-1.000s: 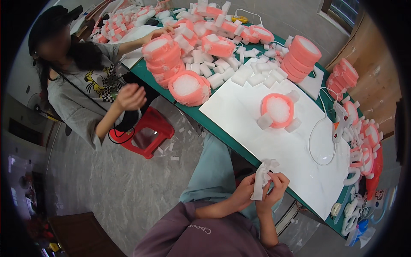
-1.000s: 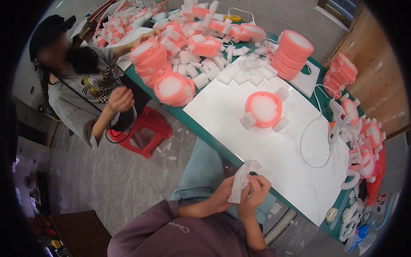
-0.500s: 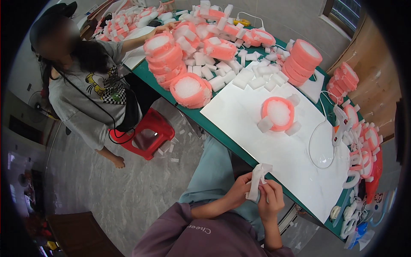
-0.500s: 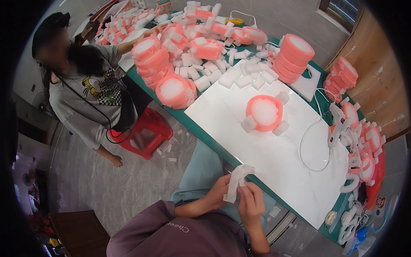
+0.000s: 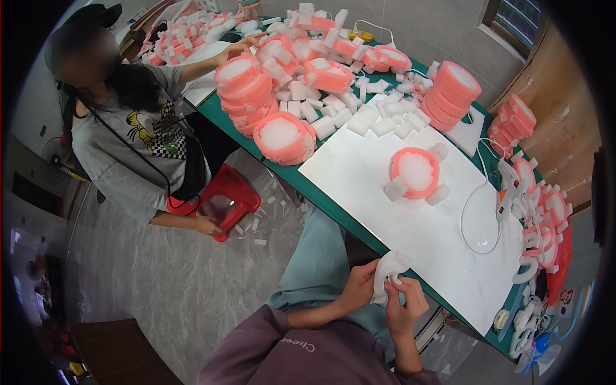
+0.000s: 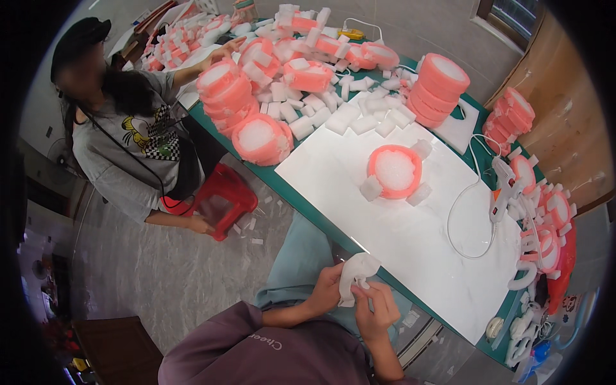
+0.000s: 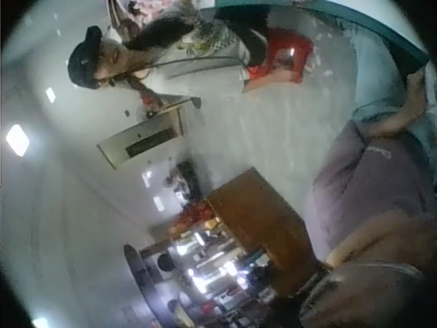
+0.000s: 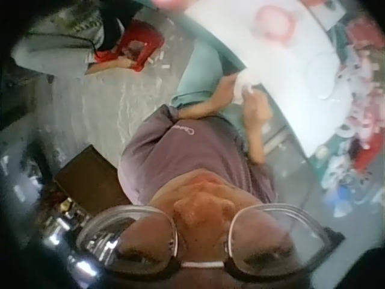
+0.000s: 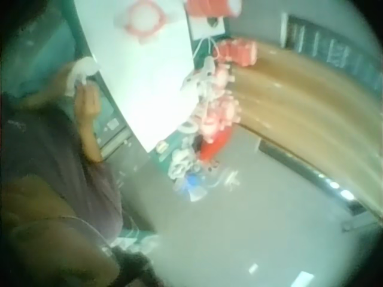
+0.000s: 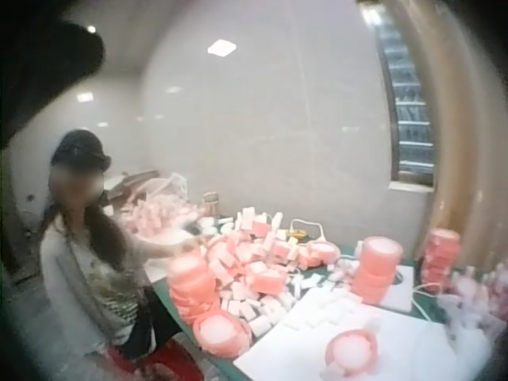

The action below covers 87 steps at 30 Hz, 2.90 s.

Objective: Apply glue to foam rings and attach small foam blocks to assemble products.

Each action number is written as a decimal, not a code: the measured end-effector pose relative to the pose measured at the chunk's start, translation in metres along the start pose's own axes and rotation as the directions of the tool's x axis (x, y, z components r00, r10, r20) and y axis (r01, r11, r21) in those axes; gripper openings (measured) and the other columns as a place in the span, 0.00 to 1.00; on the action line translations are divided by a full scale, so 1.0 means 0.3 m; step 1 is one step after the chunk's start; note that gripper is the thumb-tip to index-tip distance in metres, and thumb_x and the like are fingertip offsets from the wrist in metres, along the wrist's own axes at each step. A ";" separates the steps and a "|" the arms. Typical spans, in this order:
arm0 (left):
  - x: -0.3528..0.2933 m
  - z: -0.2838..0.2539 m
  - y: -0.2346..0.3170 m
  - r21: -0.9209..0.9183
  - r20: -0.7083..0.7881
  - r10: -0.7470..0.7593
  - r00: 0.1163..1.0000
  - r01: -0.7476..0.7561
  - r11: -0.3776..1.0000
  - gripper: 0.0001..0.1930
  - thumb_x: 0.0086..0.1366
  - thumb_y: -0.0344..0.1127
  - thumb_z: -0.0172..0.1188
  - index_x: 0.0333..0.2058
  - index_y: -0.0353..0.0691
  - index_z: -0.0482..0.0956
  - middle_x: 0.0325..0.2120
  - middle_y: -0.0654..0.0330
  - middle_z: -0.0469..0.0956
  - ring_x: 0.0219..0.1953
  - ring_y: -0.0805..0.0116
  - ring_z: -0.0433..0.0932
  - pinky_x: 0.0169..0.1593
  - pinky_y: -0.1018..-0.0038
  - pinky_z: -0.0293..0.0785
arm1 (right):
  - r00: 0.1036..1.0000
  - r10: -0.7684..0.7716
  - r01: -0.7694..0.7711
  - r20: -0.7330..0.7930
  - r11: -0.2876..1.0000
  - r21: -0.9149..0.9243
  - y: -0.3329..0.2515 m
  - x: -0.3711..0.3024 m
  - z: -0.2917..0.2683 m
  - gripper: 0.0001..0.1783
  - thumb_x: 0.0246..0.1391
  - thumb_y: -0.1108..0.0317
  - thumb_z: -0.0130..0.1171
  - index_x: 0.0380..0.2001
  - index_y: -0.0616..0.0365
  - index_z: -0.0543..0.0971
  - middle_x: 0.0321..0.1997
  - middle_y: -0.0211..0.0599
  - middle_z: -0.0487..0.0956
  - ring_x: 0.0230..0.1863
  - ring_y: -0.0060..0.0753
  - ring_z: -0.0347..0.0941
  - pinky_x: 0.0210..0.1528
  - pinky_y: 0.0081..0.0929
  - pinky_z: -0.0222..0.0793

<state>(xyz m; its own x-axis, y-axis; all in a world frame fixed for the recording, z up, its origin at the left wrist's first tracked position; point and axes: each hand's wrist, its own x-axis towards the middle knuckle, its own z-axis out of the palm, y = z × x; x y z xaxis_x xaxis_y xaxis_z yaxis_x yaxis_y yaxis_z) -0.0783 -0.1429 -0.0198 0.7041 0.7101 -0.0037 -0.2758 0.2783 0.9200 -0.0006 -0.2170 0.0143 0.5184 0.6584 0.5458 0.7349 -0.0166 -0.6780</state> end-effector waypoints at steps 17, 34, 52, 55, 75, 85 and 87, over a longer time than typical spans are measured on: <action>0.032 -0.034 -0.009 0.622 0.023 0.416 0.909 -0.338 0.706 0.10 0.51 0.22 0.48 0.35 0.32 0.72 0.23 0.53 0.73 0.22 0.65 0.73 0.25 0.76 0.67 | 0.953 0.249 -0.268 0.171 0.958 0.104 0.022 0.011 0.030 0.08 0.46 0.79 0.49 0.33 0.65 0.69 0.24 0.46 0.73 0.24 0.37 0.73 0.26 0.25 0.68; 0.040 -0.003 -0.003 0.421 -0.021 0.296 0.955 -0.260 0.869 0.11 0.49 0.18 0.47 0.33 0.34 0.70 0.24 0.54 0.71 0.23 0.62 0.73 0.27 0.75 0.68 | 0.731 0.518 -0.677 0.445 0.463 0.573 0.029 0.005 -0.002 0.09 0.55 0.72 0.41 0.39 0.62 0.60 0.27 0.33 0.70 0.21 0.17 0.64 0.22 0.14 0.61; 0.055 -0.070 -0.025 -0.656 -0.145 -0.072 0.987 -0.041 0.754 0.18 0.58 0.33 0.43 0.48 0.35 0.60 0.38 0.58 0.65 0.39 0.71 0.67 0.39 0.77 0.65 | 0.624 0.470 -0.700 0.624 -0.017 0.714 0.068 0.012 -0.025 0.16 0.54 0.68 0.45 0.45 0.63 0.67 0.26 0.36 0.72 0.20 0.21 0.63 0.22 0.17 0.59; 0.080 -0.091 0.000 -0.735 0.090 0.073 0.993 0.017 0.678 0.17 0.57 0.26 0.46 0.47 0.36 0.61 0.37 0.59 0.65 0.39 0.71 0.66 0.39 0.79 0.65 | 0.649 0.496 -0.649 0.577 -0.036 0.760 0.071 0.032 -0.037 0.16 0.54 0.68 0.45 0.45 0.62 0.66 0.28 0.37 0.72 0.21 0.21 0.63 0.23 0.17 0.58; 0.052 0.001 0.094 0.101 0.012 0.070 0.997 -0.071 0.992 0.10 0.55 0.23 0.51 0.37 0.30 0.73 0.26 0.63 0.75 0.30 0.81 0.71 0.32 0.83 0.68 | 0.993 -0.064 0.051 0.095 0.989 0.139 -0.051 0.123 -0.047 0.15 0.35 0.87 0.50 0.29 0.63 0.76 0.23 0.39 0.69 0.23 0.30 0.65 0.24 0.19 0.58; 0.055 -0.015 0.117 0.176 0.039 0.028 0.999 -0.035 0.984 0.08 0.54 0.23 0.52 0.34 0.32 0.74 0.24 0.61 0.74 0.25 0.81 0.70 0.27 0.84 0.66 | 0.990 0.005 -0.018 0.139 0.996 0.093 -0.033 0.130 -0.054 0.19 0.30 0.88 0.53 0.30 0.60 0.78 0.22 0.36 0.70 0.24 0.32 0.66 0.25 0.20 0.61; 0.064 -0.022 0.143 0.203 0.086 0.075 0.993 -0.091 0.975 0.08 0.54 0.23 0.51 0.34 0.32 0.74 0.24 0.60 0.74 0.26 0.80 0.71 0.28 0.84 0.66 | 0.989 0.021 -0.040 0.149 0.991 0.127 -0.041 0.135 -0.057 0.21 0.28 0.88 0.55 0.31 0.59 0.78 0.23 0.36 0.71 0.25 0.33 0.67 0.26 0.21 0.63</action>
<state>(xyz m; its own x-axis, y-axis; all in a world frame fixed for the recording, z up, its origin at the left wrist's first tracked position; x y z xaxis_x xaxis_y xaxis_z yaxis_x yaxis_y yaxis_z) -0.0811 -0.1131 0.0169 0.7355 0.6703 0.0988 -0.1999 0.0754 0.9769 0.0190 -0.2030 0.0532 0.4624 0.7629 0.4519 0.6519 0.0529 -0.7564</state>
